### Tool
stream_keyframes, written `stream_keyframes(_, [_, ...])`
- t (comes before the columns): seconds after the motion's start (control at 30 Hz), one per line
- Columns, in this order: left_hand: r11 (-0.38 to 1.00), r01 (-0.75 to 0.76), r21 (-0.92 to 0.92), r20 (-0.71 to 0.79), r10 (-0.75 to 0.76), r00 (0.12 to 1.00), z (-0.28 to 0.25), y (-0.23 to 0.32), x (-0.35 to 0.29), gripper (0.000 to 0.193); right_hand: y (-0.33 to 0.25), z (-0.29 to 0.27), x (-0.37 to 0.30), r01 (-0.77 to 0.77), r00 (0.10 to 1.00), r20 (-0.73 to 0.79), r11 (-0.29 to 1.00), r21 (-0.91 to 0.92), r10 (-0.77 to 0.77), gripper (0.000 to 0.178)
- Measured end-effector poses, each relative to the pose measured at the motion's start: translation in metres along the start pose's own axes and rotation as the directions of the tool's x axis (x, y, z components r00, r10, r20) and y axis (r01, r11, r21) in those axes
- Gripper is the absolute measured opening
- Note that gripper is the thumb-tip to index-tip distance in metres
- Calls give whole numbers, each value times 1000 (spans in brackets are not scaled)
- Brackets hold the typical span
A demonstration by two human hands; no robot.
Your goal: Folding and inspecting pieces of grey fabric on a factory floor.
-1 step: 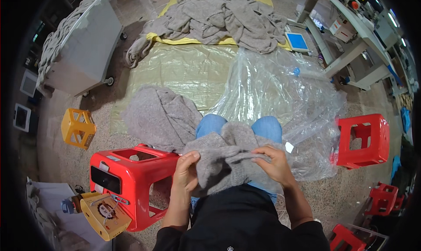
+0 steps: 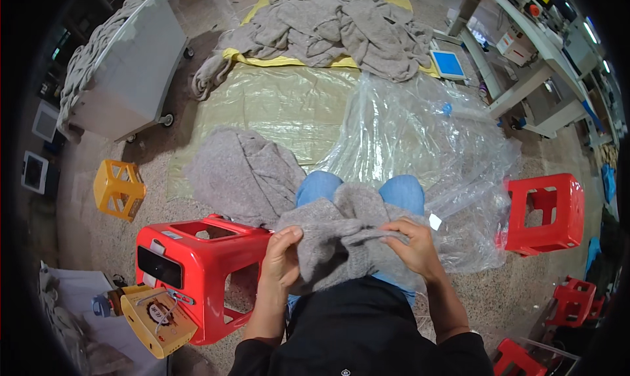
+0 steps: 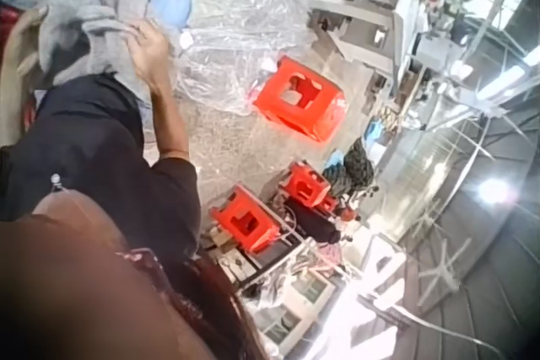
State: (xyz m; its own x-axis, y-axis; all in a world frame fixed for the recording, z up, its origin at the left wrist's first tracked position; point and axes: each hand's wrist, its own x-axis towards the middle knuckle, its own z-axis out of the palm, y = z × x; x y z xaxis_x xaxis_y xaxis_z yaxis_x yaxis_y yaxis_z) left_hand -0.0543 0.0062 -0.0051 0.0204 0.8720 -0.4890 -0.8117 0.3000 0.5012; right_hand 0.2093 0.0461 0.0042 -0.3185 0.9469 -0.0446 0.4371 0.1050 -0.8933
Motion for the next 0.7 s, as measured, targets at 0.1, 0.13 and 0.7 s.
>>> stream_keyframes(0.1, [998, -29, 58, -4, 29, 1000, 3, -4, -3, 7, -21, -4, -2, 131, 979, -129, 975, -177, -155, 25])
stream_keyframes(0.13, [993, -42, 111, 22, 40, 999, 5, -6, -3, 7, -29, -2, -4, 155, 978, -113, 973, -172, -176, 25])
stream_keyframes(0.7, [890, -242, 387, 133, 206, 969, 23, -27, -19, 13, -38, 53, 3, 606, 771, -185, 791, -82, -610, 35])
